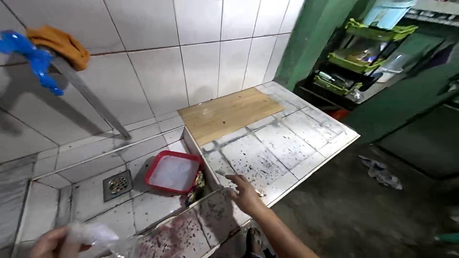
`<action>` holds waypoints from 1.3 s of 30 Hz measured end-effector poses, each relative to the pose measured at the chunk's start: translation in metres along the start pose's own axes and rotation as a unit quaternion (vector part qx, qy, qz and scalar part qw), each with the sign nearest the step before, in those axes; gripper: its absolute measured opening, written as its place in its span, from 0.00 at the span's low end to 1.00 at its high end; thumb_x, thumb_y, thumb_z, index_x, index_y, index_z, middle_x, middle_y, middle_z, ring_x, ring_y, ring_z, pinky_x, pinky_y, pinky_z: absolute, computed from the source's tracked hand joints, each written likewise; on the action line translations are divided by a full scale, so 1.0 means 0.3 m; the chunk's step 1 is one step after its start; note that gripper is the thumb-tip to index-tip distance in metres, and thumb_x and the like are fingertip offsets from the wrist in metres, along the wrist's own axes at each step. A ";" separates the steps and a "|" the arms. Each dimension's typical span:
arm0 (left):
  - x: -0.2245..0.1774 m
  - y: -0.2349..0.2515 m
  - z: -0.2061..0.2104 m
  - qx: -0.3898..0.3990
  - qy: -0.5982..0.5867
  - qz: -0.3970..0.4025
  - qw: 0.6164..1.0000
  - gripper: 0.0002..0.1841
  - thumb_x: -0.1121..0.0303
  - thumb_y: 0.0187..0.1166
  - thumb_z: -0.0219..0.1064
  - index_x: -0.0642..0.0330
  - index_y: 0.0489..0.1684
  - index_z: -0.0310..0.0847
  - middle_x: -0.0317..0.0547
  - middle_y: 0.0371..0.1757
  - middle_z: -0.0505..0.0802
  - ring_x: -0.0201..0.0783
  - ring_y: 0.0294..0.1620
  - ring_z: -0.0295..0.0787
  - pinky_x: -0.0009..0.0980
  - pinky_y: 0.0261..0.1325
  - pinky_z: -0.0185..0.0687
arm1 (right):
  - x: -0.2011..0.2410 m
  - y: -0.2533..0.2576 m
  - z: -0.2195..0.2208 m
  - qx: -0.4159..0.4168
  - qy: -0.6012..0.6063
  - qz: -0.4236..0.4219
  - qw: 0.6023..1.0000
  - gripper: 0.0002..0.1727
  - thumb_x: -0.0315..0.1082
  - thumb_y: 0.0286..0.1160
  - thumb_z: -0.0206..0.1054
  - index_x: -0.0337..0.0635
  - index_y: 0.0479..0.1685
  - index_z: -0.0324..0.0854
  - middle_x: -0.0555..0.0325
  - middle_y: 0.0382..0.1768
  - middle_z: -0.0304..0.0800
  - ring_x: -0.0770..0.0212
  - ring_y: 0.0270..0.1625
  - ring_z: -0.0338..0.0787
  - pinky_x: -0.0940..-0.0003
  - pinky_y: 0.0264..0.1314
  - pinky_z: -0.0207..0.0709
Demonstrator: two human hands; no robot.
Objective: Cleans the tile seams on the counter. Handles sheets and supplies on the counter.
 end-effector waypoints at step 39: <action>-0.337 -0.385 1.108 0.011 -0.195 -0.281 0.940 0.16 0.67 0.84 0.50 0.58 0.64 0.76 0.39 0.58 0.94 0.36 0.53 0.95 0.31 0.53 0.92 | -0.679 0.643 -1.708 -0.151 -0.263 0.017 0.953 0.13 0.26 0.76 0.73 0.37 0.57 0.90 0.30 0.58 0.90 0.25 0.65 0.85 0.20 0.68 0.68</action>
Point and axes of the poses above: each hand's wrist, its own y-axis towards the middle knuckle, its own z-axis out of the palm, x = y × z, the point moved 7 cm from there along y, towards the middle knuckle
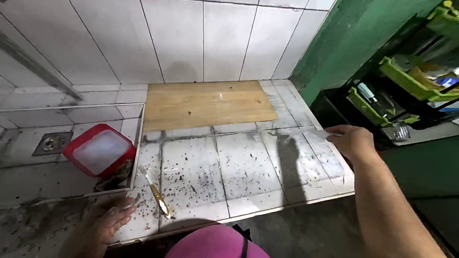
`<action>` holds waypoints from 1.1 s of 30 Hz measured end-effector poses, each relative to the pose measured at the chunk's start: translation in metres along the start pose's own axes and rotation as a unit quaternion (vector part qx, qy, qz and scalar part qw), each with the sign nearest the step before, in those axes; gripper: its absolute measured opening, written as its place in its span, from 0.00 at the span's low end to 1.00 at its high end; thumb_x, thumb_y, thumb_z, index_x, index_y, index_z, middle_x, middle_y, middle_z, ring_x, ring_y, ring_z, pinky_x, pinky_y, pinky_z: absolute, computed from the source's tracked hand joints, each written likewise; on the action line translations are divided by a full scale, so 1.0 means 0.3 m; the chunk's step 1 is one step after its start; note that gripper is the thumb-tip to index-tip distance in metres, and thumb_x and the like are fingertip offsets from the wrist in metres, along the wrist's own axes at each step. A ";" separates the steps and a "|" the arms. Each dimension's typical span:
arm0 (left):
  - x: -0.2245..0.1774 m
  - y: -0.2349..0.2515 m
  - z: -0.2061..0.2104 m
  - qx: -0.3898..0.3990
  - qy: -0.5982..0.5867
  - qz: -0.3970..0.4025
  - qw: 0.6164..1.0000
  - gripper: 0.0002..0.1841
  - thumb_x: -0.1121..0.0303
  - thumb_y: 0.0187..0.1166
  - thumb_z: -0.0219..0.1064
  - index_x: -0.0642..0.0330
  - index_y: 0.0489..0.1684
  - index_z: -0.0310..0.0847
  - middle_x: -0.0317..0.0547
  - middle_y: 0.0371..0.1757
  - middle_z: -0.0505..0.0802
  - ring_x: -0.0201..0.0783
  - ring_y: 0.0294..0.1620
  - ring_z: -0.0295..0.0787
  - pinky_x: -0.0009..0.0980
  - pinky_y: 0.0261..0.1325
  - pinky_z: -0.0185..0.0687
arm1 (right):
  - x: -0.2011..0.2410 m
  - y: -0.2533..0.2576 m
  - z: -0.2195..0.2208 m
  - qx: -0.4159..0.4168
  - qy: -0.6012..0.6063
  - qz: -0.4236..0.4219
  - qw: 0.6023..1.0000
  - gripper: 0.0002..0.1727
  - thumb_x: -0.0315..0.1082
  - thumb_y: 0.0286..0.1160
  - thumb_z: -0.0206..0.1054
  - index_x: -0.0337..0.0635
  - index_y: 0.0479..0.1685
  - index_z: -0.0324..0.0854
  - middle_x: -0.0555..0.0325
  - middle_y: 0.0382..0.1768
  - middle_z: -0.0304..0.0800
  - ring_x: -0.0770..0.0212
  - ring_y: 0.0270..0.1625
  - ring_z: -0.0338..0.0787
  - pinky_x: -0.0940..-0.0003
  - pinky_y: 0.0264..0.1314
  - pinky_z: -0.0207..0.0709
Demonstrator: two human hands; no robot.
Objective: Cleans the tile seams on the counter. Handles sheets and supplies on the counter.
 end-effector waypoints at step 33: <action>0.228 -0.103 -0.117 -0.126 -0.081 -0.010 0.989 0.15 0.70 0.90 0.46 0.53 0.63 0.77 0.32 0.53 0.96 0.29 0.45 0.95 0.26 0.49 0.92 | 0.184 0.244 0.095 0.123 -0.335 -0.097 0.929 0.09 0.25 0.83 0.63 0.32 0.49 0.88 0.29 0.63 0.85 0.22 0.65 0.83 0.20 0.58 0.75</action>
Point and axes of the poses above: each hand's wrist, its own y-axis towards the middle knuckle, its own z-axis out of the palm, x = y × z, the point moved 7 cm from there along y, towards the middle knuckle
